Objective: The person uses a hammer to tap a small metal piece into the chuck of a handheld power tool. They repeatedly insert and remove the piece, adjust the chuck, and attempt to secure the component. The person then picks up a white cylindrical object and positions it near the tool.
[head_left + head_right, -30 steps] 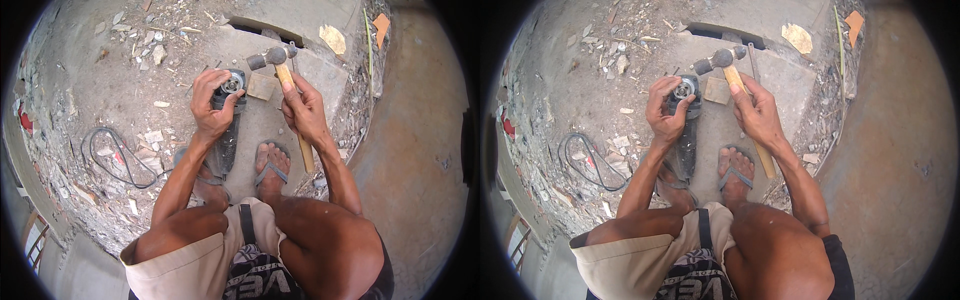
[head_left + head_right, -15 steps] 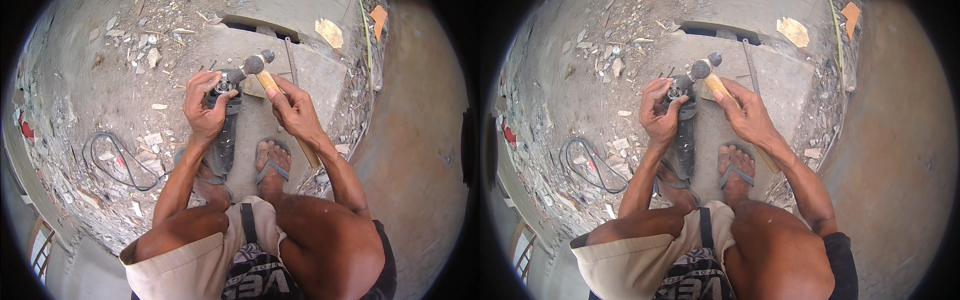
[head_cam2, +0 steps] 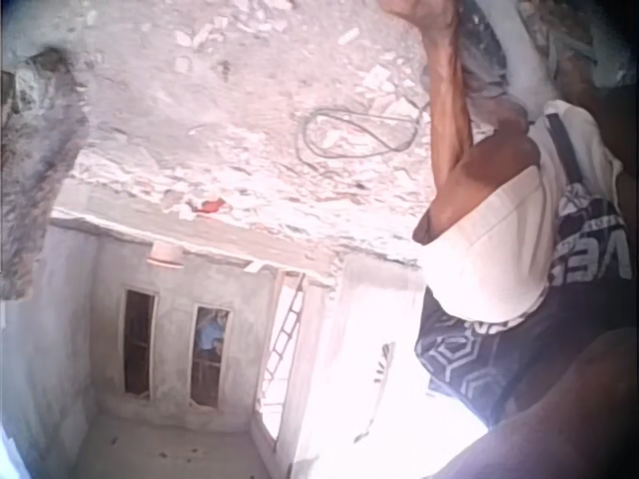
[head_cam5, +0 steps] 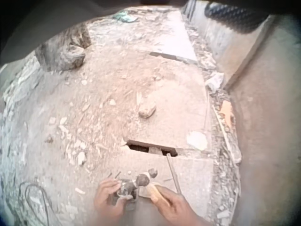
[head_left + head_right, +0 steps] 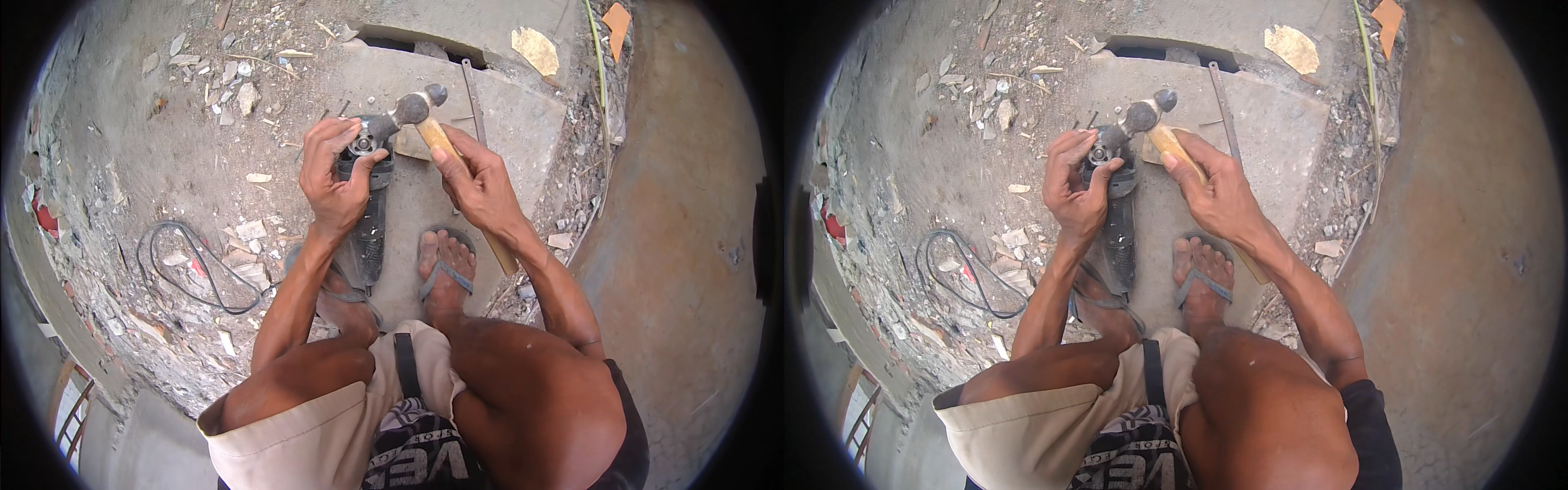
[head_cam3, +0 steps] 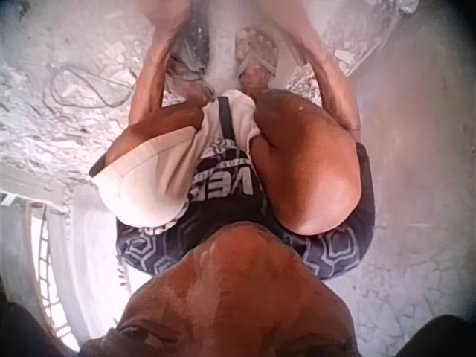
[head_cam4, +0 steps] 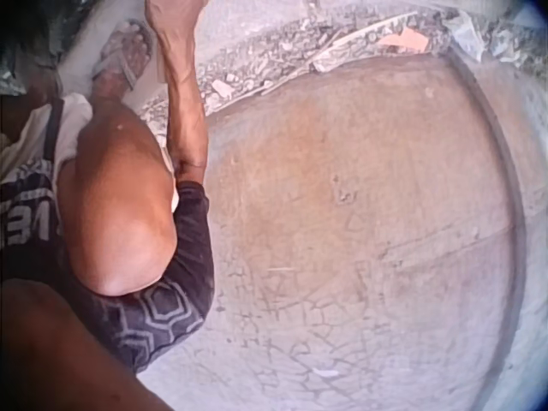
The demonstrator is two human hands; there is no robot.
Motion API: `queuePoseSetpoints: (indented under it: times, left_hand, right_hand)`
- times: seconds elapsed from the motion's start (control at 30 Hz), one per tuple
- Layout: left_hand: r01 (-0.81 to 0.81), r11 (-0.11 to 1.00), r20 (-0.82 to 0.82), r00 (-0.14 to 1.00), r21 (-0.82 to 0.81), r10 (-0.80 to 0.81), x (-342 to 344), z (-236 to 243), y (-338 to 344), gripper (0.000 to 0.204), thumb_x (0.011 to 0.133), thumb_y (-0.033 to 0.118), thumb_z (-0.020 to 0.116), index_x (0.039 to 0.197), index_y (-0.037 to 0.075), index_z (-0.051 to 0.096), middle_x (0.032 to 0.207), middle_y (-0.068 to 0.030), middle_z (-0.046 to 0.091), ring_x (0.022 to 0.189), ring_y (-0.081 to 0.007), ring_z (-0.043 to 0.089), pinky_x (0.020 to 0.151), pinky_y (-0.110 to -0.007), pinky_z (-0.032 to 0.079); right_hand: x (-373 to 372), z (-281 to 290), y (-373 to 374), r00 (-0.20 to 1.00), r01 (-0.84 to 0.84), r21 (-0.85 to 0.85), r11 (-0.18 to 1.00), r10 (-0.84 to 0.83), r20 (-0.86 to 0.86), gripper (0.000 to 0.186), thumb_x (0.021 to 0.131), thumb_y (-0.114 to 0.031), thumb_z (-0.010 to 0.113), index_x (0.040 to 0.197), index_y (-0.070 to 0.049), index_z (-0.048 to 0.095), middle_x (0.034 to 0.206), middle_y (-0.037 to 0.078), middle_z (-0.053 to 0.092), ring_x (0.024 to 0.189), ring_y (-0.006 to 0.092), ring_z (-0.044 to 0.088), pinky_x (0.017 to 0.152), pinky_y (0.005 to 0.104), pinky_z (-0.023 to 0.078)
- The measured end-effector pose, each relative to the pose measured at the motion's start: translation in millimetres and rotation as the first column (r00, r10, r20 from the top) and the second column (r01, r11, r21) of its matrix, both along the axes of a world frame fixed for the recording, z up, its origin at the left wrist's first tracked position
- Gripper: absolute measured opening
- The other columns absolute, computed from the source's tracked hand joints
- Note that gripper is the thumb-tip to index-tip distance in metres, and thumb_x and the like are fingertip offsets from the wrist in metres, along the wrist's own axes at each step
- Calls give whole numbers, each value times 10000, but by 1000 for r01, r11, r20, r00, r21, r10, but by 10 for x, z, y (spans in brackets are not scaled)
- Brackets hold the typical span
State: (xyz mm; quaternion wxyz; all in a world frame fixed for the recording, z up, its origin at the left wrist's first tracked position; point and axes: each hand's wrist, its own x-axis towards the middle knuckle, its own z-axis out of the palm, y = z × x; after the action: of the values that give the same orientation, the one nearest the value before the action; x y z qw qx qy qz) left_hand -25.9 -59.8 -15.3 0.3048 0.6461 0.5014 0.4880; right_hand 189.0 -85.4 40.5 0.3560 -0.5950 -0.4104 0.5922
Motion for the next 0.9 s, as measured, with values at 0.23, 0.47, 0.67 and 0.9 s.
queuePoseSetpoints:
  times: [0.23, 0.47, 0.67, 0.9]
  left_hand:
    - [2, 1000, 14, 1000, 0, -2, -22, 4, 10, 389, 760, -5, 891, 1111, 7, 724, 1160, -130, 743, 1135, -307, 668, 1016, -424, 526]
    - [17, 1000, -12, 1000, 15, -17, -40, 12, 20, 389, 767, 4, 894, 1117, 8, 725, 1159, -132, 743, 1127, -297, 667, 1010, -419, 530]
    - [13, 1000, -11, 1000, 0, -13, -89, -8, 11, 384, 774, 1, 891, 1116, 2, 714, 1158, -132, 740, 1131, -293, 662, 1016, -422, 527]
    - [-3, 998, 44, 999, -59, 6, -100, -15, -21, 408, 768, 35, 913, 1113, 14, 695, 1158, -133, 729, 1122, -294, 657, 999, -408, 523]
  right_hand:
    - [55, 100, 43, 992, 90, -111, 990, -99, -78, 460, 1113, -289, 574, 1482, -14, 564, 735, 9, 604, 615, 64, 550, 549, 248, 444]
    - [-32, 168, 54, 981, 149, -87, 985, -158, -113, 472, 1108, -302, 594, 1503, -45, 566, 675, -70, 486, 529, 24, 427, 459, 226, 334]
    - [-4, 202, 86, 973, 160, -154, 975, -182, -143, 493, 1105, -319, 599, 1506, -36, 558, 667, -60, 485, 521, 23, 418, 458, 221, 325]
    - [49, 82, 104, 999, -53, -81, 995, 53, 6, 452, 1102, -295, 594, 1452, -9, 599, 789, -21, 570, 655, 32, 499, 563, 225, 394]
